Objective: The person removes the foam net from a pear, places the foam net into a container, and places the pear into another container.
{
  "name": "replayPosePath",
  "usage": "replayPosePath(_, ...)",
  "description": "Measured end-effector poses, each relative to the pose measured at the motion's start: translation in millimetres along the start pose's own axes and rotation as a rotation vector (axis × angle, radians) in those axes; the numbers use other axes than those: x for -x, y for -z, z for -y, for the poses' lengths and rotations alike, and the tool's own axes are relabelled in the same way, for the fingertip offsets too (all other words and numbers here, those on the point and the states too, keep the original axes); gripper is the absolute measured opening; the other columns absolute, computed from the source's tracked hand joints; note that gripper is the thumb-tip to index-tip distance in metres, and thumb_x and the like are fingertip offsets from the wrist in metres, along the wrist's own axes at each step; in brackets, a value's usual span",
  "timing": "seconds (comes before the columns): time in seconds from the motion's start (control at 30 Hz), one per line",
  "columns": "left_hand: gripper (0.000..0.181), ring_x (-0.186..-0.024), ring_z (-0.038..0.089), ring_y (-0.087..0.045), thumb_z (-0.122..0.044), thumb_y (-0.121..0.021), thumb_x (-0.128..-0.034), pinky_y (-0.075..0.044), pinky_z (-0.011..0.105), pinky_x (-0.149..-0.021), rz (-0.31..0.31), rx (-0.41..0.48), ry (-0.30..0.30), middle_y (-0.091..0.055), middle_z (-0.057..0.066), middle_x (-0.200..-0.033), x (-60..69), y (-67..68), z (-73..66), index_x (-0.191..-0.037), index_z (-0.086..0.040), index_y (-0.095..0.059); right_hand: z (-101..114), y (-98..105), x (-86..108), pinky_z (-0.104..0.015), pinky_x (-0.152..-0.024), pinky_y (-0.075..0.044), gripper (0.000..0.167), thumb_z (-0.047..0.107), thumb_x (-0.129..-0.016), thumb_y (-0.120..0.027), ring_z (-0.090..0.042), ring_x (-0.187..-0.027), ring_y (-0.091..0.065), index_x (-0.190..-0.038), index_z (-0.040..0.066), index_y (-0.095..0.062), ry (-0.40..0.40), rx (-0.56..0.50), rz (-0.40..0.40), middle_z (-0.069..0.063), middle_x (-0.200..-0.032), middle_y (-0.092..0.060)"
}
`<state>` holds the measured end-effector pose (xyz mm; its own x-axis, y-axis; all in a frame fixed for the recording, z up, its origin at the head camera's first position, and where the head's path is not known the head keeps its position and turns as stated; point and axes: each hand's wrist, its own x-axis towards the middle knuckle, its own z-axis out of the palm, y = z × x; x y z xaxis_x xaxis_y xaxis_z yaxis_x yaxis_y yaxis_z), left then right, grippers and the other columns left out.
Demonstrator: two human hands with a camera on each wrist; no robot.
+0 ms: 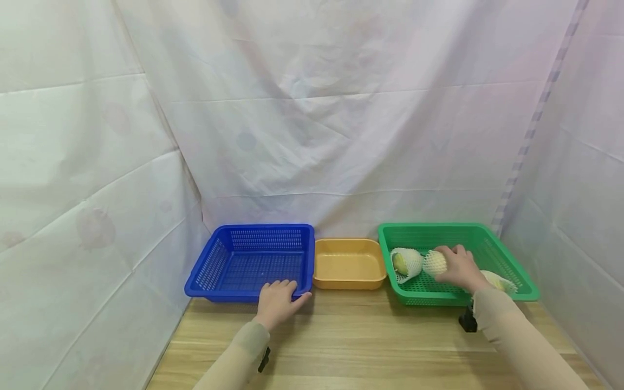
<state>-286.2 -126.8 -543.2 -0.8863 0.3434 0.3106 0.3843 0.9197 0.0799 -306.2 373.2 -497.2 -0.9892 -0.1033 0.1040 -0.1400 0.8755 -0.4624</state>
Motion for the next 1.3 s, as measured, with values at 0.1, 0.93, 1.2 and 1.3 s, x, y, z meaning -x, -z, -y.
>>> replayPosePath(0.1, 0.058, -0.095, 0.028, -0.063, -0.066, -0.051, -0.0883, -0.046, 0.053, -0.085, 0.003, 0.004, 0.001, -0.069, 0.005, -0.105, -0.2, -0.2, 0.3, -0.108, -0.015, -0.07, 3, 1, 1.2, -0.045, -0.057, -0.042, 0.076, 0.021, -0.073, -0.08, -0.043, -0.096, -0.034, -0.138, 0.005, -0.044, 0.014, 0.004, -0.012, -0.028, -0.117, -0.035)
replayPosePath(0.93, 0.063, -0.1, 0.029, -0.062, -0.069, -0.046, -0.0891, -0.045, 0.053, -0.088, 0.029, -0.002, 0.007, -0.068, 0.006, -0.11, 0.1, 2.7, -0.5, -0.112, -0.015, -0.07, 24, 13, 10.1, -0.05, -0.065, -0.043, 0.078, 0.021, -0.076, -0.078, -0.047, -0.11, -0.03, -0.143, 0.008, -0.039, 0.03, 0.009, -0.017, -0.029, -0.131, -0.03)
replayPosePath(1.2, 0.077, -0.097, 0.027, -0.063, -0.078, -0.03, -0.0877, -0.046, 0.051, -0.085, 0.024, -0.008, 0.001, -0.068, 0.004, -0.107, 0.7, 1.0, 0.4, -0.112, -0.016, -0.07, 31, 15, 13.0, -0.049, -0.064, -0.042, 0.077, 0.017, -0.076, -0.077, -0.047, -0.109, -0.032, -0.143, 0.008, -0.04, 0.049, 0.019, -0.034, -0.029, -0.13, -0.031)
replayPosePath(1.3, 0.074, -0.097, 0.027, -0.063, -0.076, -0.035, -0.088, -0.046, 0.051, -0.085, 0.022, -0.008, 0.003, -0.068, 0.005, -0.107, 0.5, 1.3, 0.1, -0.111, -0.016, -0.07, 34, 15, 13.0, -0.048, -0.063, -0.042, 0.077, 0.017, -0.076, -0.077, -0.046, -0.107, -0.032, -0.142, 0.008, -0.041, 0.055, 0.021, -0.036, -0.029, -0.129, -0.031)
